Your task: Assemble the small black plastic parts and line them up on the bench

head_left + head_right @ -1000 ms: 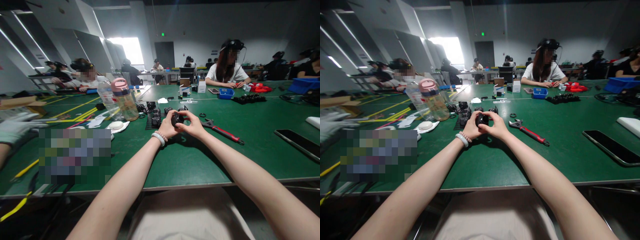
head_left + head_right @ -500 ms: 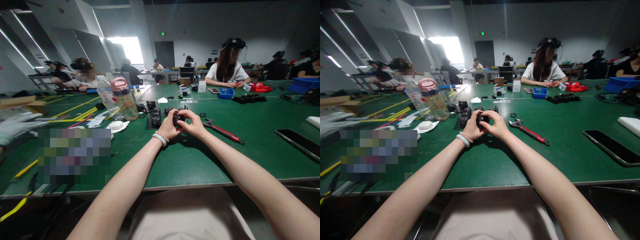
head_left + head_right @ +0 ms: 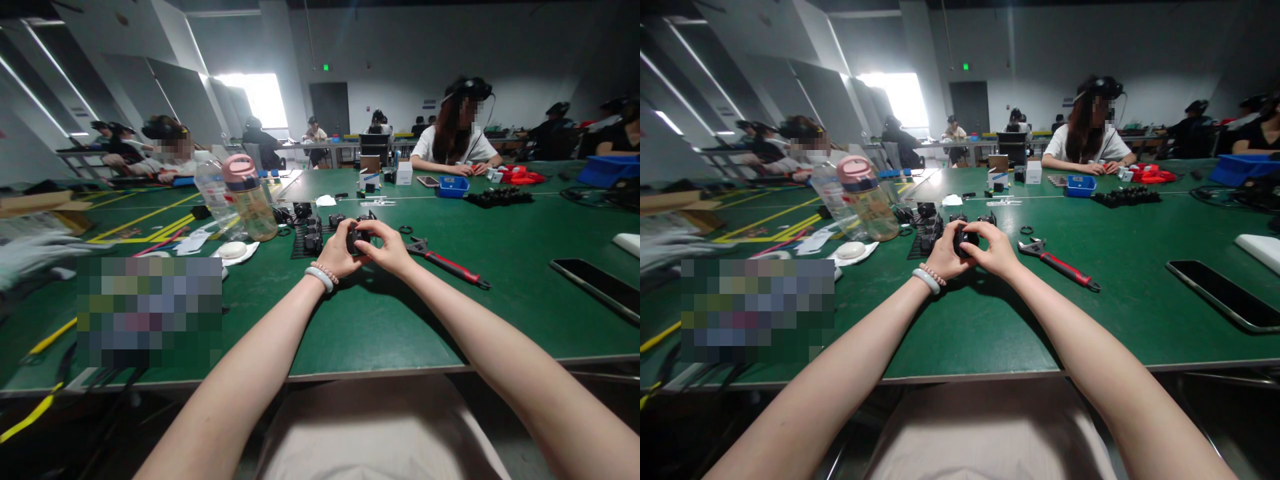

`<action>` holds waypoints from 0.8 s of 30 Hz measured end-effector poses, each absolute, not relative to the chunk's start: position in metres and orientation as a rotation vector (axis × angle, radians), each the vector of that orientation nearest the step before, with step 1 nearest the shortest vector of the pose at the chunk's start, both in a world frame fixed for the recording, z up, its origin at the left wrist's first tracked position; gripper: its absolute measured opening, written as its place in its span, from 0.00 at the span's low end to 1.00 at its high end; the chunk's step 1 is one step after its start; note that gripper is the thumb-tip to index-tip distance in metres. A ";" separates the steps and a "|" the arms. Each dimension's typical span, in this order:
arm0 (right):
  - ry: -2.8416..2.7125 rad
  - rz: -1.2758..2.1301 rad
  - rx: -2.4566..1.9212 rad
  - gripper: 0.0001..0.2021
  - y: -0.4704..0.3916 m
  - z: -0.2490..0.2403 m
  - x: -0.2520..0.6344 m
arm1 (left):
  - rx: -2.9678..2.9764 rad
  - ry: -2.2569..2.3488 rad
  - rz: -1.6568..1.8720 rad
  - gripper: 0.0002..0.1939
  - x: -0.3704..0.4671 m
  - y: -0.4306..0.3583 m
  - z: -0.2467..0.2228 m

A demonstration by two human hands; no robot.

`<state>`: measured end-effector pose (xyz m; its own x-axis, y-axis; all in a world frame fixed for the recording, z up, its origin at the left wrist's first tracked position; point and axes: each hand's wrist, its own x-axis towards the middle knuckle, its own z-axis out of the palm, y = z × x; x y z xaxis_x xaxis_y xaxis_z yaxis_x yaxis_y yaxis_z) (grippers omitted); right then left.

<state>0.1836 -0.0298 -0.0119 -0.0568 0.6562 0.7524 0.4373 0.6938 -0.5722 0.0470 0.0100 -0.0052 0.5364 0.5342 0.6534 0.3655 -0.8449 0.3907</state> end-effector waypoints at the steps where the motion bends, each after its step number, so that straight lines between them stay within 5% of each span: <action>1: -1.690 0.224 -0.897 0.14 -0.029 -0.012 0.184 | 2.574 0.762 1.195 0.32 0.047 0.010 -0.005; 13: -1.712 0.305 -0.933 0.23 -0.023 -0.021 0.186 | 2.706 0.930 1.044 0.34 0.044 0.016 -0.007; 24: -1.779 0.203 -1.232 0.21 -0.013 -0.035 0.188 | 2.691 1.204 0.744 0.35 0.044 0.023 -0.015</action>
